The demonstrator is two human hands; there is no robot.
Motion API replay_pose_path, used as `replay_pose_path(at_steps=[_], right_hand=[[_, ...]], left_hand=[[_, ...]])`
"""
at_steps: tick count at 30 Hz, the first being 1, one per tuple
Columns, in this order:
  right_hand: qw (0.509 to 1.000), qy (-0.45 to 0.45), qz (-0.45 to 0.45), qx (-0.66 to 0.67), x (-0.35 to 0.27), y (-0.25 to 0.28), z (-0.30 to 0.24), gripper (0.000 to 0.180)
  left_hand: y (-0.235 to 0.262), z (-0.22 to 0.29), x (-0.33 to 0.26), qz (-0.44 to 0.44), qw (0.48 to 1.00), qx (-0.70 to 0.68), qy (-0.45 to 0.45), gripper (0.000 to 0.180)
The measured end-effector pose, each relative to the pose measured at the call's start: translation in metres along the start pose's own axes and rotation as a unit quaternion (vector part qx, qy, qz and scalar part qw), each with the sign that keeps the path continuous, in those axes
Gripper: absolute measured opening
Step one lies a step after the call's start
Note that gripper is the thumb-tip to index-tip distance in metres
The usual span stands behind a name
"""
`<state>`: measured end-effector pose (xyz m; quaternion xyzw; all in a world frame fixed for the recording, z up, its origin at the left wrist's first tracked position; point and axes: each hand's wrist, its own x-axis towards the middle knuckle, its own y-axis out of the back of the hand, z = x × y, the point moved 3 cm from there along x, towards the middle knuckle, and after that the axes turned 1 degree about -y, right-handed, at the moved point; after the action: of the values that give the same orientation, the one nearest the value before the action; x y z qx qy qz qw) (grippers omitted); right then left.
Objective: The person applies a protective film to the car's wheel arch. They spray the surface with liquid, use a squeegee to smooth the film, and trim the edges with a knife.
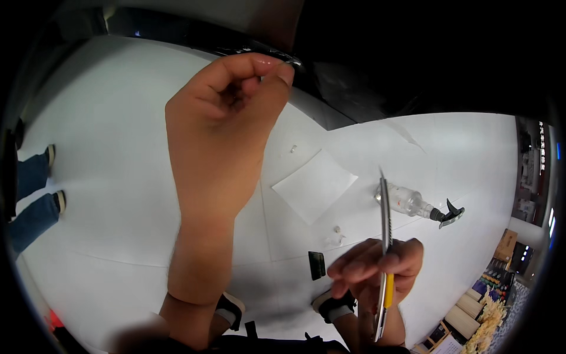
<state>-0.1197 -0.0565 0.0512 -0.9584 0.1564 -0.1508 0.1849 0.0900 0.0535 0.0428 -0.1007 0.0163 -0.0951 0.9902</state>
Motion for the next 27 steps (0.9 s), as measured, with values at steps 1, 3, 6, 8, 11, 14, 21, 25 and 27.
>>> replay_pose_path(at_steps=[1,3,6,8,11,14,21,25,27], right_hand=[[0.999,0.007,0.023,-0.021,0.007,-0.006,-0.002,0.031],[0.995,0.018,0.069,-0.067,0.022,-0.017,-0.007,0.034],[0.964,0.082,0.027,-0.252,0.039,-0.028,-0.010,0.024],[0.976,0.090,0.019,-0.199,0.031,-0.028,-0.012,0.025],[0.961,0.097,0.038,-0.258,0.025,-0.032,-0.029,0.033],[0.934,0.103,0.048,-0.337,0.023,-0.017,-0.023,0.040],[0.898,0.149,0.021,-0.413,0.056,-0.014,-0.010,0.025],[0.876,0.191,0.001,-0.442,0.072,-0.017,-0.003,0.022],[0.883,0.186,-0.021,-0.430,0.075,-0.016,0.000,0.022]], left_hand=[[0.001,0.001,0.001,-0.008,1.000,-0.022,0.008,0.011],[0.005,0.005,0.002,-0.022,0.999,-0.034,0.029,0.011],[0.006,0.006,0.003,-0.040,0.996,-0.053,0.060,0.011],[0.007,0.006,0.002,-0.045,0.995,-0.056,0.067,0.011],[0.000,0.006,0.000,-0.033,0.997,-0.035,0.057,0.011],[0.003,-0.002,0.001,-0.011,0.995,0.067,-0.072,0.009],[0.005,-0.008,0.002,-0.032,0.999,-0.002,-0.038,0.009],[0.001,-0.011,0.001,-0.013,0.997,-0.008,-0.079,0.011],[0.001,-0.010,0.002,-0.006,0.994,-0.009,-0.107,0.012]])
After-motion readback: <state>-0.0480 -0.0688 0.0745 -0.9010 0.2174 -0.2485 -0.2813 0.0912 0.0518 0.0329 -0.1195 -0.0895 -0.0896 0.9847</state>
